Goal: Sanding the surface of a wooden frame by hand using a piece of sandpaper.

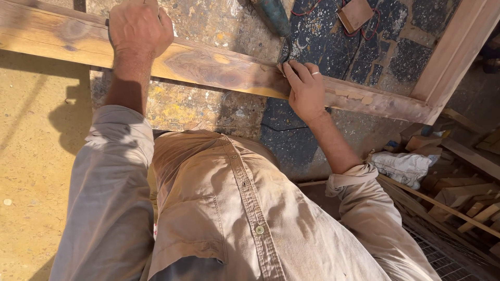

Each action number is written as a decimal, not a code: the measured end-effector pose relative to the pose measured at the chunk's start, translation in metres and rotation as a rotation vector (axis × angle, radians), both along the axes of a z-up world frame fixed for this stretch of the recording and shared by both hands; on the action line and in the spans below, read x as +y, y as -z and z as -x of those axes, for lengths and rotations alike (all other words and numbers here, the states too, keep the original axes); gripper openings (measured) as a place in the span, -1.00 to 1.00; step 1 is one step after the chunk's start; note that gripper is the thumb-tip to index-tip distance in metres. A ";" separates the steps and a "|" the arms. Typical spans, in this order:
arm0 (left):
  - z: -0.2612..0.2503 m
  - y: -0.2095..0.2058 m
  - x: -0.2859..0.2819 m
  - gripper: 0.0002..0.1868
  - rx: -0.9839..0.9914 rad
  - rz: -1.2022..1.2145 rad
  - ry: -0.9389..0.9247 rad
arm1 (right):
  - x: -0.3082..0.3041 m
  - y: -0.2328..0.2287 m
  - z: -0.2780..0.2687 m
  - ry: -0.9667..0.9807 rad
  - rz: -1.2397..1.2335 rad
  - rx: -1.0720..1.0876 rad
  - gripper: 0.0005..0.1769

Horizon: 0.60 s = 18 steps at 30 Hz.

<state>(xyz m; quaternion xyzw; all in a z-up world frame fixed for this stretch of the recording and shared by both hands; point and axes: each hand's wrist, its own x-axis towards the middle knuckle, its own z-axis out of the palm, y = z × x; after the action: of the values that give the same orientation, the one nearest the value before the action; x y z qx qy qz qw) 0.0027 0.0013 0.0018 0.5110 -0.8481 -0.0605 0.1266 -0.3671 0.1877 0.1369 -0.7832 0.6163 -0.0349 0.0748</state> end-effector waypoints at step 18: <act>0.000 0.009 -0.002 -0.67 -0.036 -0.025 -0.007 | 0.031 0.040 -0.028 -0.184 0.052 0.244 -0.32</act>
<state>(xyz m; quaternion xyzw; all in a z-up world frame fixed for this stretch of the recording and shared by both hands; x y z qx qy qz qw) 0.0030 -0.0011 -0.0074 0.5166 -0.8475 -0.0612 0.1051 -0.3395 0.2184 0.0967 -0.8365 0.5452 0.0513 -0.0181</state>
